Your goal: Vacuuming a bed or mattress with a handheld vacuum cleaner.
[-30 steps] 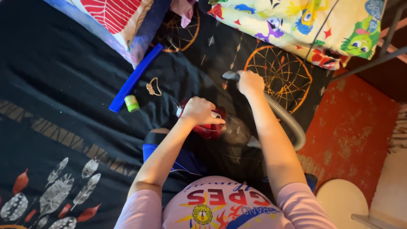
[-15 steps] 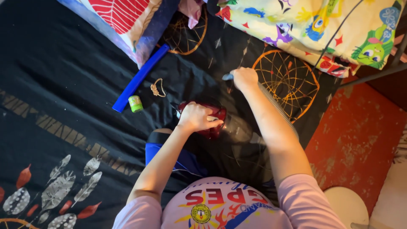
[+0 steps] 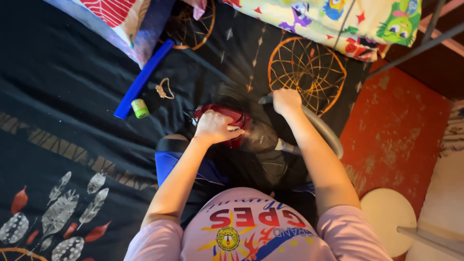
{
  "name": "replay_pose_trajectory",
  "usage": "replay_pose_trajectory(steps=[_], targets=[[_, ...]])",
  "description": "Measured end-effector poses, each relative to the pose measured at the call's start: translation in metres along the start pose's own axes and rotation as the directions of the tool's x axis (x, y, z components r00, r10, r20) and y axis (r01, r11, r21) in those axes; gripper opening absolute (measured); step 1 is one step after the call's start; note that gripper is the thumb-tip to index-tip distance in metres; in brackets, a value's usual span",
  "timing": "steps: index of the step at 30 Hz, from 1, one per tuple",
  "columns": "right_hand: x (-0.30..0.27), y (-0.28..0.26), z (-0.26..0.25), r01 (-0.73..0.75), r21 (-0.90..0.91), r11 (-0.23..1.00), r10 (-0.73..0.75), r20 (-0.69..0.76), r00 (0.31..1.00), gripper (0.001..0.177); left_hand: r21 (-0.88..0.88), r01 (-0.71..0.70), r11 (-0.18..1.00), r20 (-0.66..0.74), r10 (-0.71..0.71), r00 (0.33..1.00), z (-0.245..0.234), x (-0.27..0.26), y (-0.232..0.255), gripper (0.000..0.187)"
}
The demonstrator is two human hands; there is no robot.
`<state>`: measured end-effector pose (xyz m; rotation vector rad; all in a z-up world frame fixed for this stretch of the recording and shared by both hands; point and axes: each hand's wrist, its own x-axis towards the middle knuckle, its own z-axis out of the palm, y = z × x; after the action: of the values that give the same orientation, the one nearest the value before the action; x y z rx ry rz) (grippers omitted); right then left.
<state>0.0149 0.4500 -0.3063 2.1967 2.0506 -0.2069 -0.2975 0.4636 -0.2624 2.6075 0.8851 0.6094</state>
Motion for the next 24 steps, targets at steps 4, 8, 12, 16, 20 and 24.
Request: replay_pose_trajectory(steps=[4, 8, 12, 16, 20, 24], targets=[[-0.037, 0.006, 0.004, -0.058, -0.062, 0.996, 0.063, 0.095, 0.993, 0.032, -0.014, 0.007, 1.0, 0.055, -0.006, 0.998, 0.002, 0.0, 0.021, 0.057], [-0.069, 0.008, 0.01, -0.107, -0.039, 0.994, 0.11, 0.112, 0.988, 0.035, -0.001, -0.005, 1.0, 0.157, 0.005, 0.988, 0.014, -0.008, 0.04, 0.056], [-0.096, 0.003, 0.006, -0.173, -0.019, 0.985, 0.173, 0.183, 0.968, 0.035, 0.007, -0.009, 1.0, 0.289, 0.007, 0.957, 0.015, -0.02, 0.063, 0.061], [-0.122, -0.02, -0.057, -0.195, -0.049, 0.98, 0.201, 0.247, 0.948, 0.034, 0.013, 0.053, 0.999, 0.412, -0.053, 0.91, 0.012, -0.031, 0.075, 0.064], [-0.135, -0.065, -0.15, -0.14, 0.07, 0.988, 0.142, -0.02, 0.99, 0.044, -0.013, 0.075, 0.997, 0.411, -0.063, 0.909, 0.01, -0.038, 0.07, 0.059], [-0.088, -0.093, -0.157, 0.018, 0.189, 0.982, 0.034, -0.269, 0.962, 0.041, 0.002, 0.106, 0.994, 0.406, -0.098, 0.908, -0.006, -0.031, 0.054, 0.057]])
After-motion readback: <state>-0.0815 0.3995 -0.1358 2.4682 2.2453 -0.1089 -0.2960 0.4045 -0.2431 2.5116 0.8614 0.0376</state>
